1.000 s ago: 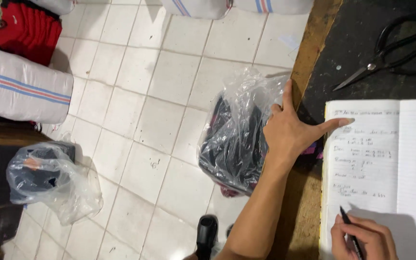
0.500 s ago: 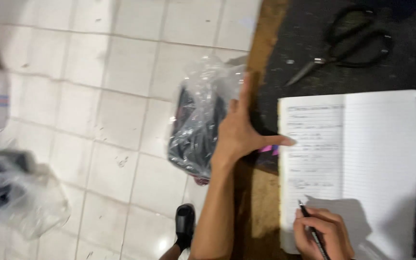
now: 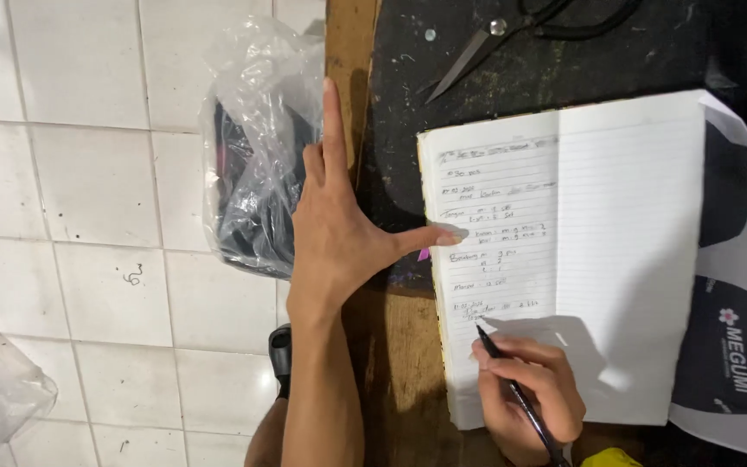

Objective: The person opens a notebook, flips through several pages, and writes entries with a pen on a lined page. The person briefly pauses to look around the room before resuming writing.

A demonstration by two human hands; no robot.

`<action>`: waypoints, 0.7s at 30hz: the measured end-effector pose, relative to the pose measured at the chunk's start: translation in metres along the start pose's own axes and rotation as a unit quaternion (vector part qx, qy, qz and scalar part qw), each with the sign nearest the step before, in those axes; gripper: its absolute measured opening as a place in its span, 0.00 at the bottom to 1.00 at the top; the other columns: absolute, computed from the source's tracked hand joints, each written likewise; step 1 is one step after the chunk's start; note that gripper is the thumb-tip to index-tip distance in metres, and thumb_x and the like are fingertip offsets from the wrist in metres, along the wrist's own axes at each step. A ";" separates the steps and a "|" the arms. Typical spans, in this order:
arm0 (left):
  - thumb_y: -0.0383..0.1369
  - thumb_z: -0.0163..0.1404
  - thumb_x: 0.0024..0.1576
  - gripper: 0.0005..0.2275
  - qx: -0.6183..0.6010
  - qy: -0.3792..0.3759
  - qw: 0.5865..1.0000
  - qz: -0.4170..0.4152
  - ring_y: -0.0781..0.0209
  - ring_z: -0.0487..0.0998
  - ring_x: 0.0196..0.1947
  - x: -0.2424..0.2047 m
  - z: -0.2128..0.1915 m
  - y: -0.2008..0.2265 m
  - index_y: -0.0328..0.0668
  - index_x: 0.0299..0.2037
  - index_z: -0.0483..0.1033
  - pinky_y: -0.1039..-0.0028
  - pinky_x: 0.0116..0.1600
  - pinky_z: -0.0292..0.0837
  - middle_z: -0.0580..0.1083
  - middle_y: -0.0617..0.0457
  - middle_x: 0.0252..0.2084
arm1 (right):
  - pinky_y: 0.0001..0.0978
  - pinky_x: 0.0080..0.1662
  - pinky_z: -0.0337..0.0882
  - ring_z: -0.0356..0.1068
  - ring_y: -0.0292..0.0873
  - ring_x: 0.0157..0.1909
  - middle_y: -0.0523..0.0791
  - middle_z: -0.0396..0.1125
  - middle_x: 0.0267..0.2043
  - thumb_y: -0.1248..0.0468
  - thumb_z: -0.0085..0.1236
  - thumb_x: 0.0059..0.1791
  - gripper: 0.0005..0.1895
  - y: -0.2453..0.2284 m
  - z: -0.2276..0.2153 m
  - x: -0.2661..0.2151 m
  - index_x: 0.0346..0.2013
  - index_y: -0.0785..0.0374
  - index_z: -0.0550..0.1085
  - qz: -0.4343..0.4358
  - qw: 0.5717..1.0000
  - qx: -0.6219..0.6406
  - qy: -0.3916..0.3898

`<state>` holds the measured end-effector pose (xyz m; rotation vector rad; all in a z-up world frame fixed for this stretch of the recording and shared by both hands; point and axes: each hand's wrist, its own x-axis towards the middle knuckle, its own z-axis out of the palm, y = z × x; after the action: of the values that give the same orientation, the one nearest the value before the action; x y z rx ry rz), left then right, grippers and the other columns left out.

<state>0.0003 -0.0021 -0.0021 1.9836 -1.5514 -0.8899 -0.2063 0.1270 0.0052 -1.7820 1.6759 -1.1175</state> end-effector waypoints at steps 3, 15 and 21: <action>0.66 0.73 0.41 0.68 0.013 0.050 0.996 0.071 0.44 0.71 0.59 -0.007 0.008 -0.007 0.57 0.80 0.28 0.56 0.62 0.72 0.68 0.39 0.64 | 0.31 0.46 0.84 0.78 0.45 0.41 0.57 0.70 0.40 0.78 0.66 0.44 0.08 0.002 0.010 0.003 0.30 0.68 0.74 0.002 1.000 0.025 0.009; 0.58 0.92 0.18 0.89 0.142 -0.171 0.972 -0.080 0.15 0.29 0.78 -0.021 0.004 0.020 0.58 0.77 0.20 0.16 0.64 0.34 0.10 0.36 0.73 | 0.32 0.31 0.82 0.77 0.45 0.30 0.56 0.72 0.28 0.84 0.55 0.43 0.12 -0.010 0.019 0.015 0.26 0.68 0.65 -0.055 0.998 0.021 -0.019; 0.66 0.89 0.16 0.89 0.225 -0.183 0.953 -0.085 0.19 0.35 0.78 -0.015 0.009 0.022 0.54 0.78 0.22 0.18 0.60 0.49 0.14 0.32 0.74 | 0.33 0.33 0.86 0.81 0.47 0.30 0.57 0.66 0.32 0.82 0.61 0.42 0.10 -0.002 0.019 0.000 0.30 0.69 0.70 -0.013 0.999 0.040 -0.028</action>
<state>-0.0231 0.0073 0.0102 2.4029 -1.9513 -1.0993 -0.1901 0.1234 -0.0044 -1.7740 1.5582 -1.1191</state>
